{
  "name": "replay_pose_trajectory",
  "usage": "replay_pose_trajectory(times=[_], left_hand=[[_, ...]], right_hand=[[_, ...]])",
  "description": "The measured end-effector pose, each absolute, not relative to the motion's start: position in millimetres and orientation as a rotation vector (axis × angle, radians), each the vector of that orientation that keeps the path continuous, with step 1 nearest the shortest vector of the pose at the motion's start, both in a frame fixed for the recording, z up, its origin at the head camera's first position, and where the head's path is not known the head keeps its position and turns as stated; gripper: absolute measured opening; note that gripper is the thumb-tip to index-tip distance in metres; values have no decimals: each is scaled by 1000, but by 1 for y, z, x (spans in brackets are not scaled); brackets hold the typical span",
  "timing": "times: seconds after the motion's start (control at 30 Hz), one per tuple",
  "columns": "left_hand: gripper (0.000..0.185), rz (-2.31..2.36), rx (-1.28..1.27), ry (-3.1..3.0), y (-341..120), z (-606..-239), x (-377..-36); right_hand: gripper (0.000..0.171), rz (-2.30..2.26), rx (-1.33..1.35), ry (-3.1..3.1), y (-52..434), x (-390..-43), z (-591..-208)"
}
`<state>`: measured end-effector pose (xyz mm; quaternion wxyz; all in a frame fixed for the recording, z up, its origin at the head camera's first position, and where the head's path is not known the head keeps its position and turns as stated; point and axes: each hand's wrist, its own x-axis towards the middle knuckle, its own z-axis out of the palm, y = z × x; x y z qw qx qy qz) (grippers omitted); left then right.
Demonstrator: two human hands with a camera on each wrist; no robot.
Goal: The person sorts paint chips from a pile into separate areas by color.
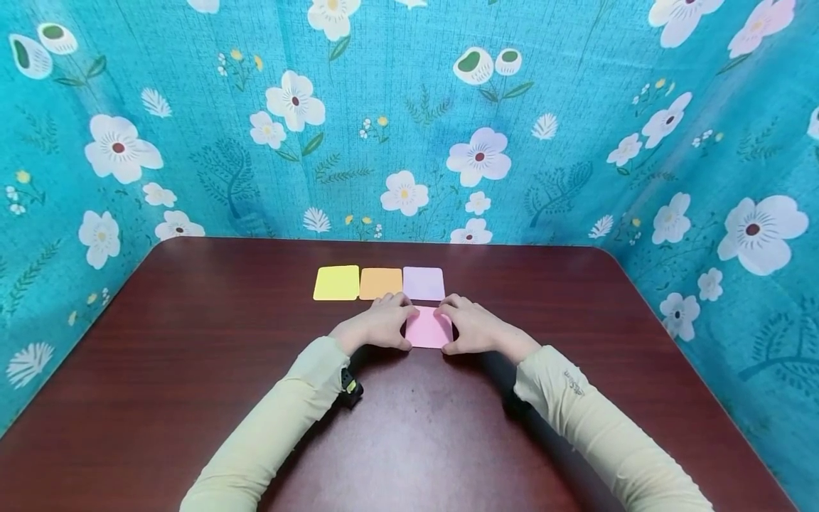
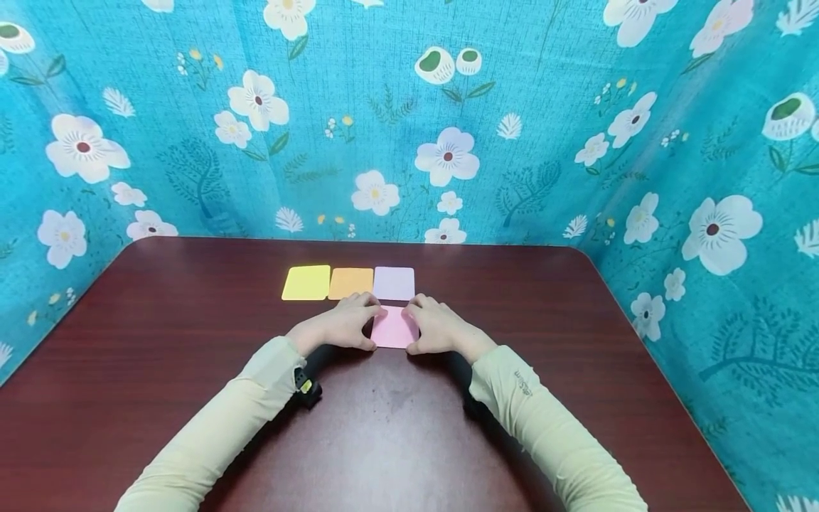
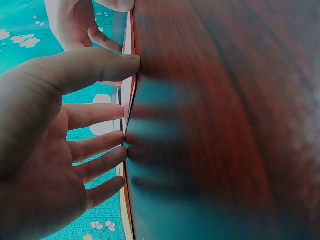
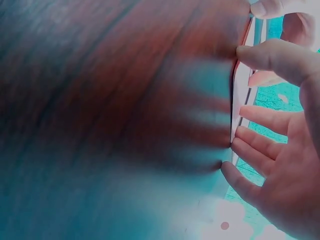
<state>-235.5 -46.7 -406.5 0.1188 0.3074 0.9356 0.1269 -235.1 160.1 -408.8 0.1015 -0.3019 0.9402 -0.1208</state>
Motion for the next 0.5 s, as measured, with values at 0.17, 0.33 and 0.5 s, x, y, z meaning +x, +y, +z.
replay_pose_trajectory(times=[0.17, 0.33, 0.5], left_hand=[[57, 373, 894, 2734, -47, -405, -234], [56, 393, 893, 2739, -48, -406, -233], [53, 423, 891, 2736, -48, -407, -231]], right_hand=[[62, -360, -903, 2779, 160, -235, -409], [60, -360, -932, 2776, 161, -234, -408], [59, -362, -977, 2761, 164, -235, -408]])
